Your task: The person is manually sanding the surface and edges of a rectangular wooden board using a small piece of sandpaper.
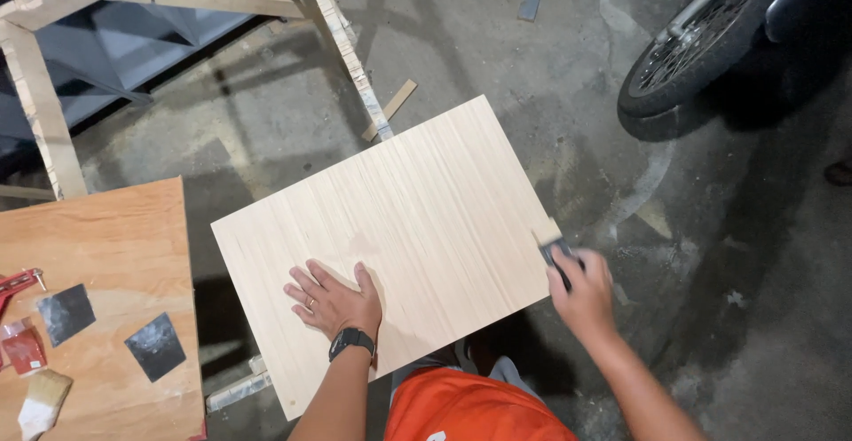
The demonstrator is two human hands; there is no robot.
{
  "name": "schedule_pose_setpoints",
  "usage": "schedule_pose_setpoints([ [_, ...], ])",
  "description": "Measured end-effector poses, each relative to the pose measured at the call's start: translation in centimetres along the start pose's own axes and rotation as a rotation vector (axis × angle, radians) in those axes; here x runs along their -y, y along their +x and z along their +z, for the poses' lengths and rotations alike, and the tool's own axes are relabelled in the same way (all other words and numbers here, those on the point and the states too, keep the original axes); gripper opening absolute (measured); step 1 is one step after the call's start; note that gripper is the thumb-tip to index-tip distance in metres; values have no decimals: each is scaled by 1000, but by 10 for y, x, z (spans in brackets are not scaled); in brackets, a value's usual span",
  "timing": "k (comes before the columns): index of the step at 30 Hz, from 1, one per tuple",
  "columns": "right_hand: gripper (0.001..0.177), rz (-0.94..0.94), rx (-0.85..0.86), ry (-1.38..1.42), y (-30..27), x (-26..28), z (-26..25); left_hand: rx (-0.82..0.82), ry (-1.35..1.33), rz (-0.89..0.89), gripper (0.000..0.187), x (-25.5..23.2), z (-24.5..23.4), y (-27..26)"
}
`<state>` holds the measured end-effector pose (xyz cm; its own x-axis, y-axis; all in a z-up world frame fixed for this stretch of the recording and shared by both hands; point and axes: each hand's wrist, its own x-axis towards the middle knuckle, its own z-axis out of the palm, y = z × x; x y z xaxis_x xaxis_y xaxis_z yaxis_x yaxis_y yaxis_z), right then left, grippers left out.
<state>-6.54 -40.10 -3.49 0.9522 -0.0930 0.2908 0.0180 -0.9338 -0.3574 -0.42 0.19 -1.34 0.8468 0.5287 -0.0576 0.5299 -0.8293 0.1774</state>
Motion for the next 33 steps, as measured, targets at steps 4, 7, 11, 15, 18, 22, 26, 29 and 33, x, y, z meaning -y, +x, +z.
schedule_pose_setpoints([
  [4, 37, 52, -39, 81, -29, -6, 4, 155, -70, -84, 97, -16, -27, 5],
  [7, 35, 8, -53, 65, 26, 3, 27, 134, -68, -88, 97, -16, -24, 6],
  [11, 31, 56, 76, 119, 157, 41, 60, 72, -27, -54, 98, -6, -7, 2],
  [15, 30, 82, 88, 16, 286, 70, 106, 8, 24, -36, 98, -4, -1, 2],
  [18, 31, 140, 123, 10, 328, 74, 131, 21, 17, -36, 99, -2, 1, 2],
  [22, 34, 138, 139, 33, 304, 68, 112, 9, 14, -24, 99, -1, 2, 4],
  [26, 36, 204, 229, 67, 207, 57, 55, -1, -7, -8, 99, 0, -2, 2],
  [29, 37, 181, 140, 35, 95, 21, 34, 9, -29, 0, 98, -3, -8, 1],
  [33, 37, 89, -67, -71, -58, -15, -4, 18, -36, 5, 97, -5, -15, 0],
])
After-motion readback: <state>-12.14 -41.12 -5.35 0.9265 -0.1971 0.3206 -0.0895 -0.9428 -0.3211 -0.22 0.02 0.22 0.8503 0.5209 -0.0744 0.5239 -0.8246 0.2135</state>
